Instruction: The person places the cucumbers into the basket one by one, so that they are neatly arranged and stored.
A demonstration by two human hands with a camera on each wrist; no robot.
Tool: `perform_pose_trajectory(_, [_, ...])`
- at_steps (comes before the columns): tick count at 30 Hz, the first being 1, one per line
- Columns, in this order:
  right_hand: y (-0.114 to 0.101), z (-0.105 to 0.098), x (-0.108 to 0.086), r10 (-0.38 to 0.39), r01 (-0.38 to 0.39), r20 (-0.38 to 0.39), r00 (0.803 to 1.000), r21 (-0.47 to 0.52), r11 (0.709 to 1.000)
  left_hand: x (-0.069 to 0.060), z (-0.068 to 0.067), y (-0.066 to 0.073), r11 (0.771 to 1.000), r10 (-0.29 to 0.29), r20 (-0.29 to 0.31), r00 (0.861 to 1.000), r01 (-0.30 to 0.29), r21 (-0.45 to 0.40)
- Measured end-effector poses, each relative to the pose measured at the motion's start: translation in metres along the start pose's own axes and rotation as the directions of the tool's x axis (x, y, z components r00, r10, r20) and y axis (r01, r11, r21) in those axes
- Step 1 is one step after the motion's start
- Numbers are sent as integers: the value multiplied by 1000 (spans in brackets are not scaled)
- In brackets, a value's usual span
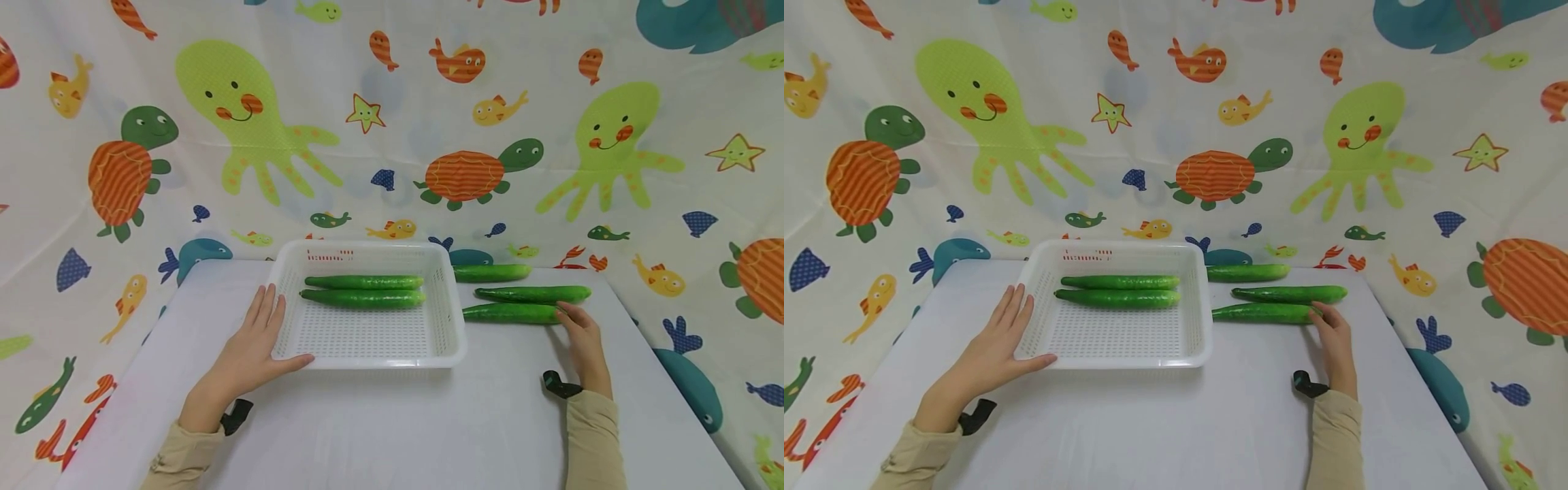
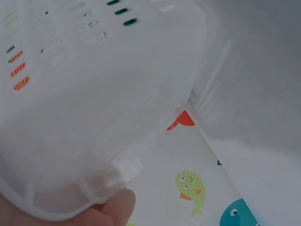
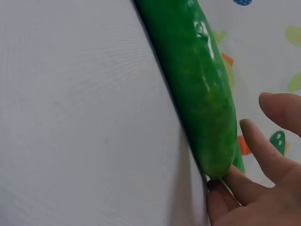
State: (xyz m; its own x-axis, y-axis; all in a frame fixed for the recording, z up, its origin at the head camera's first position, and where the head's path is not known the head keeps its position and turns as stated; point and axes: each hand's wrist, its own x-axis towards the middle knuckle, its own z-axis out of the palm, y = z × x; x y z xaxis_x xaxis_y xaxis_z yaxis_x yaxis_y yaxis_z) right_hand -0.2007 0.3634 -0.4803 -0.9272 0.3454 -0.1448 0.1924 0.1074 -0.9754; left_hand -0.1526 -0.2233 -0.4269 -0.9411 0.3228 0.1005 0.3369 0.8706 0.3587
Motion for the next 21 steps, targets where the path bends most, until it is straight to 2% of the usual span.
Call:
perform_pose_trajectory(5, [4,0,3,26,-22,49,998,-85,996,0,1,-1,1000,4,-4,1000,-4,-2])
perform_pose_trajectory(11, [8,-1,2,-22,43,87,996,-247,968,0,1,-2,1000,4,-5,1000,-4,2])
perform_pose_trajectory(16, [9,-4,0,-50,92,131,990,-338,937,0,2,-2,1000,3,-5,1000,-3,-1])
perform_pose_trajectory(21, [12,-12,-3,-43,96,147,988,-374,922,0,3,-2,1000,3,-3,1000,-3,-1])
